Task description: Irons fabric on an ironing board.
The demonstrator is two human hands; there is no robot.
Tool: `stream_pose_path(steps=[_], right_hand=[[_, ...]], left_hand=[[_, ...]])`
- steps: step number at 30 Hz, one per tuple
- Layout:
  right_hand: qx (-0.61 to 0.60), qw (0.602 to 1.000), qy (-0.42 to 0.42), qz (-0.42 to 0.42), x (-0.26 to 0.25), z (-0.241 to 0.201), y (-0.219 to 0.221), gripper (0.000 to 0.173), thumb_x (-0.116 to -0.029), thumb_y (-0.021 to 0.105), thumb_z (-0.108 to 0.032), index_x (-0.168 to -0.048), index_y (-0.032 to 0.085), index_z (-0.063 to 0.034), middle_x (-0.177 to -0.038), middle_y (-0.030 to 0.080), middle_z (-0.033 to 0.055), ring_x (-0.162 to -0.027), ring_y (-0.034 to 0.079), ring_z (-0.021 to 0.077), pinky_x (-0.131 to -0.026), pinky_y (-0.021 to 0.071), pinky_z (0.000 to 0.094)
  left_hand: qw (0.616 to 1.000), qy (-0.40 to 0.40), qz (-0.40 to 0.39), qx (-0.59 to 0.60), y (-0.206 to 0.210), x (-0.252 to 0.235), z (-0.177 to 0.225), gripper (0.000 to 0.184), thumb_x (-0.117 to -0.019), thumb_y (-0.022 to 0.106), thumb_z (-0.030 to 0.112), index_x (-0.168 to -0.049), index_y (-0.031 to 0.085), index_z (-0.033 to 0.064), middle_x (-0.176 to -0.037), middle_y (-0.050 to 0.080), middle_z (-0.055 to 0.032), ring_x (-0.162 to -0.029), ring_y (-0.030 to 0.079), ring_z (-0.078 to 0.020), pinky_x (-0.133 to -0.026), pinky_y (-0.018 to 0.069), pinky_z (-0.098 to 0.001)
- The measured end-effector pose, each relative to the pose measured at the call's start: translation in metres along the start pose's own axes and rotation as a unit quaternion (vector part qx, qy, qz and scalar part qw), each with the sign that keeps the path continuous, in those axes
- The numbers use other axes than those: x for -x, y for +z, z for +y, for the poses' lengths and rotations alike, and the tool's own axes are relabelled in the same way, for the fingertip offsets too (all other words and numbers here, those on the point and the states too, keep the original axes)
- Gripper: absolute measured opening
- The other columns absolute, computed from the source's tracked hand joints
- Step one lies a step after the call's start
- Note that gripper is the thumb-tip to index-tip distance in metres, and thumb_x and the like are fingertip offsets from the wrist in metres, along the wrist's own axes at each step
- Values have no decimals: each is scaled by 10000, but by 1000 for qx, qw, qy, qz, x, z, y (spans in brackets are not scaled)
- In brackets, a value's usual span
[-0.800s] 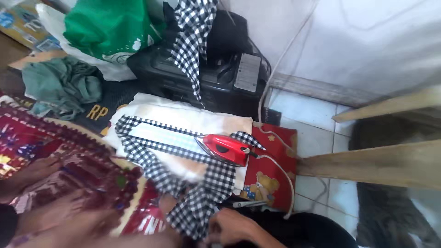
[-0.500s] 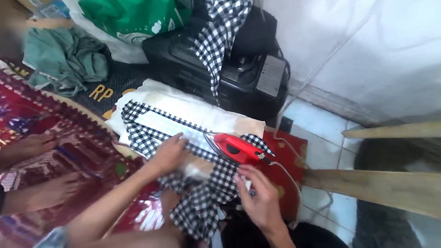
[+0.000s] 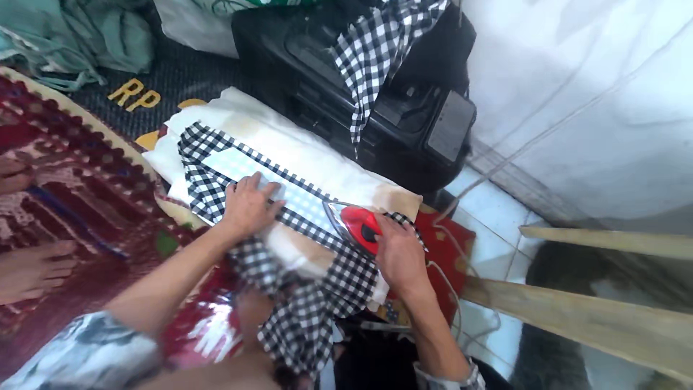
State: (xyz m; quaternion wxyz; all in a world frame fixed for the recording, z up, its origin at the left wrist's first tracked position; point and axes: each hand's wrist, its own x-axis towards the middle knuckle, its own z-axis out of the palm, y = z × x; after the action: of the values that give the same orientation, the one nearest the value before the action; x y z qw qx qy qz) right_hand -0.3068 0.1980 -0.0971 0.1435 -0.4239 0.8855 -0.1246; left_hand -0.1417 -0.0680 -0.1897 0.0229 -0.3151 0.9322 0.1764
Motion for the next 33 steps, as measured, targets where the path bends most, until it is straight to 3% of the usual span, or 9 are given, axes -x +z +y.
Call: stream_pose_path(steps=[5,10,14,22,33], right_hand=[[-28,999,-19,18,-10,-3,1,416,-975,629,-24,-1390,640,-54,-1309,689,163,-1177,671,368,-1025,502,546],[-31,999,-20,-29,-29,-23,-3,471,-992,628,-54,-1459,585,-106,-1323,678,144,-1171,657,382,-976,522,565],[-37,998,6,-57,-31,-22,-12,479,-992,629,-59,-1459,597,-165,-1251,711,142,-1062,705,368,-893,556,586],[-16,997,41,-71,-11,5,-21,443,-972,654,-59,-1400,649,-176,-1145,736,169,-1011,714,374,-887,550,584],[31,992,54,-113,-11,-12,-26,410,-966,646,-47,-1368,639,-128,-1114,732,173,-1019,708,377,-888,547,572]], left_hand=[[1000,4,1,9,2,-4,-11,570,-985,653,419,-1358,589,-8,-1468,485,-312,-1351,470,-513,-1046,362,-707],[999,20,23,17,3,-3,-18,402,-1048,567,277,-1326,616,-9,-1448,517,-299,-1332,496,-507,-1050,379,-690],[999,28,29,18,2,-4,-22,379,-1048,572,267,-1315,632,5,-1445,530,-281,-1324,510,-495,-1042,387,-687],[999,28,35,22,4,-3,-24,375,-1034,605,276,-1309,641,24,-1446,533,-266,-1328,505,-487,-1029,388,-687],[999,14,32,34,3,-4,-26,443,-1015,631,309,-1341,607,9,-1461,523,-248,-1349,488,-470,-1023,369,-701]])
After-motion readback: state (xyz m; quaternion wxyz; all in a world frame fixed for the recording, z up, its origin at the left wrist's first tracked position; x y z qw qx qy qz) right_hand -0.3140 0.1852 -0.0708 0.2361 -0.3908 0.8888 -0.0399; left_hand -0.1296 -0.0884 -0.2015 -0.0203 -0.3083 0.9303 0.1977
